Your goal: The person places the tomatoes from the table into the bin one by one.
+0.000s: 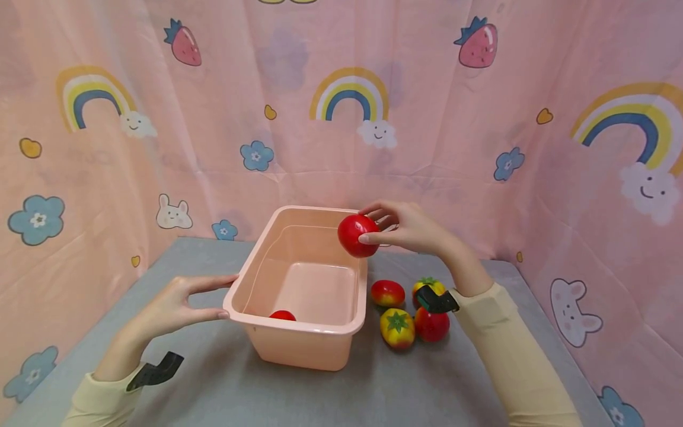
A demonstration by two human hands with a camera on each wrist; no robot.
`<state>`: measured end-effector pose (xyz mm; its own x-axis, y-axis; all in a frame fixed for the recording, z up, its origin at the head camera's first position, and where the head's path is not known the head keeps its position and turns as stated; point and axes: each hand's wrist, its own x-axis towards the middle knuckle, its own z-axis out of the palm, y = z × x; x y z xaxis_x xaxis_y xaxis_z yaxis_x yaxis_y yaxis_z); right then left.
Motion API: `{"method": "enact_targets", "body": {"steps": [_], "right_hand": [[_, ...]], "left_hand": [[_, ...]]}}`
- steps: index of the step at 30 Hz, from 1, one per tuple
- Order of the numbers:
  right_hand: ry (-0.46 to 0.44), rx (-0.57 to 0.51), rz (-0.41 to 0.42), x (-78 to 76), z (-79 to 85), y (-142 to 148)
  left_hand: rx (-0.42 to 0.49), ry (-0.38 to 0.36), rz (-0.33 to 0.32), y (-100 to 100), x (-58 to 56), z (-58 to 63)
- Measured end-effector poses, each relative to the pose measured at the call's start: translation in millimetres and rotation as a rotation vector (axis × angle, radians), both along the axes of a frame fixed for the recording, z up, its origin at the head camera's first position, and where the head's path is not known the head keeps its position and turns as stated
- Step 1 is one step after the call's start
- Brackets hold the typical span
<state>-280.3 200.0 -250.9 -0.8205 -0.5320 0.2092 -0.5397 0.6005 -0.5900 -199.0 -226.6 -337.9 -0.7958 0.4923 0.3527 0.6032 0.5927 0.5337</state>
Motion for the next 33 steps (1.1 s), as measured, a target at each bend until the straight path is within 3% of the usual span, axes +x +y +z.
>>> {"method": "enact_targets", "body": {"steps": [33], "right_hand": [[-0.034, 0.055, 0.083, -11.6, 14.2, -56.3]], "left_hand": [[0.014, -0.002, -0.005, -0.2, -1.1, -2.0]]}}
